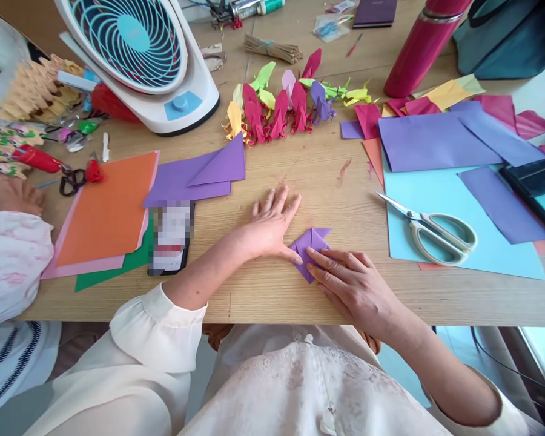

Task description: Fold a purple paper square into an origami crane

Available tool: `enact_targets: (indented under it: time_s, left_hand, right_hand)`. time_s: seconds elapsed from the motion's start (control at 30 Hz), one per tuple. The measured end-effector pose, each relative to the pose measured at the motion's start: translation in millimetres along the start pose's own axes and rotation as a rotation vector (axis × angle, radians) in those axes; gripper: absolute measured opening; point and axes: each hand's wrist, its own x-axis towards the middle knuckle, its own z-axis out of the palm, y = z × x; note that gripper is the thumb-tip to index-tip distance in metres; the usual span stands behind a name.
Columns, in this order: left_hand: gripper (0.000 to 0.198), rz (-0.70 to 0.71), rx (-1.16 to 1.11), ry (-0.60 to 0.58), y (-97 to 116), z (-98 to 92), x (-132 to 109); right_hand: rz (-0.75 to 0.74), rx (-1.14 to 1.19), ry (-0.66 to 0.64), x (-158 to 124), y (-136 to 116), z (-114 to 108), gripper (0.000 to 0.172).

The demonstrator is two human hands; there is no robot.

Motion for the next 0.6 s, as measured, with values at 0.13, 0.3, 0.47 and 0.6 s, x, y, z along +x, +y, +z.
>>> enact_targets:
  time_s: [0.13,0.3,0.47,0.6]
  left_hand:
    - [0.141,0.007,0.001,0.003,-3.9,-3.3,3.1]
    - [0.134,0.011,-0.022,0.011,-10.4,-4.4,2.4]
    - [0.127,-0.011,-0.085,0.029,-20.1,-8.1,-4.2]
    - [0.115,0.035,-0.111,0.079,-11.3,-6.2,-9.1]
  right_hand:
    - [0.006,0.009,0.003,1.4,-1.3,-1.7,0.032]
    - [0.027,0.027,-0.002,2.2,-2.2,-2.7,0.032]
    - [0.026,0.037,-0.019,1.4,-1.5,-2.2,0.035]
    - [0.016,0.022,-0.024,1.7,-1.4,-3.0,0.034]
